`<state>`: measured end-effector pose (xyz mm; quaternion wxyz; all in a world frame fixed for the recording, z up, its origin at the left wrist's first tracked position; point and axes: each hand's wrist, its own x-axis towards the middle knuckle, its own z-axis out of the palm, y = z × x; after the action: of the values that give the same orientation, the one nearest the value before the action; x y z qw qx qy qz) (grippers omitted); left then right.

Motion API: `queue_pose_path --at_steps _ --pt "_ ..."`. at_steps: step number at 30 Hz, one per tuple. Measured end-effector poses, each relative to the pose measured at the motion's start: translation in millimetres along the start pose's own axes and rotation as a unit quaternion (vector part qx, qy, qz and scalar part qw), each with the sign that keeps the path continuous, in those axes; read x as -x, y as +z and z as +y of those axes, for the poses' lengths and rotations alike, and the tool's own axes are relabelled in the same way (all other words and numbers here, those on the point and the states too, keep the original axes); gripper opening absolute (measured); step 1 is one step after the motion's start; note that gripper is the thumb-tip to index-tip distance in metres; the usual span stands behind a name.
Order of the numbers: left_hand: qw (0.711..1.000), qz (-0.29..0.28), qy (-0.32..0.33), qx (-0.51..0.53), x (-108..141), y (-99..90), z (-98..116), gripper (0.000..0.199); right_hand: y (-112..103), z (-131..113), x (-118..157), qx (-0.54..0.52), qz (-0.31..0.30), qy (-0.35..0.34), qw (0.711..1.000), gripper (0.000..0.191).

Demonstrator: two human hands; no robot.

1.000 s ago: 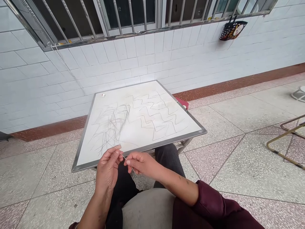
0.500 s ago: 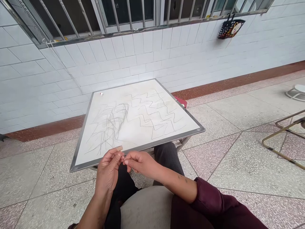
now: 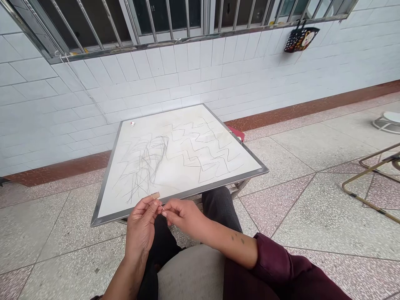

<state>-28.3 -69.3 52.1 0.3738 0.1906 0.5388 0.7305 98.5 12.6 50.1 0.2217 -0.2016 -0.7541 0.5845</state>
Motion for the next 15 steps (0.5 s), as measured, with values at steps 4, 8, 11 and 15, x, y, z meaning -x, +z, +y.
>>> queue_pose_path --at_steps 4,8,11,15 --pt "0.999 -0.016 0.016 -0.032 0.0 -3.6 -3.4 0.027 0.6 1.7 0.1 0.022 -0.002 0.000 1.000 0.021" --pt "0.997 -0.032 0.021 -0.060 0.8 -5.0 -2.9 0.026 2.2 6.4 0.1 0.017 -0.004 -0.012 1.000 0.018" --pt "0.996 -0.044 0.019 -0.075 1.2 -4.8 -1.1 0.024 2.9 8.7 0.2 0.021 0.000 -0.028 0.999 0.014" --pt "0.995 -0.047 0.024 -0.080 2.3 -3.8 1.0 0.022 3.3 9.1 0.1 0.031 0.016 -0.060 0.998 0.013"
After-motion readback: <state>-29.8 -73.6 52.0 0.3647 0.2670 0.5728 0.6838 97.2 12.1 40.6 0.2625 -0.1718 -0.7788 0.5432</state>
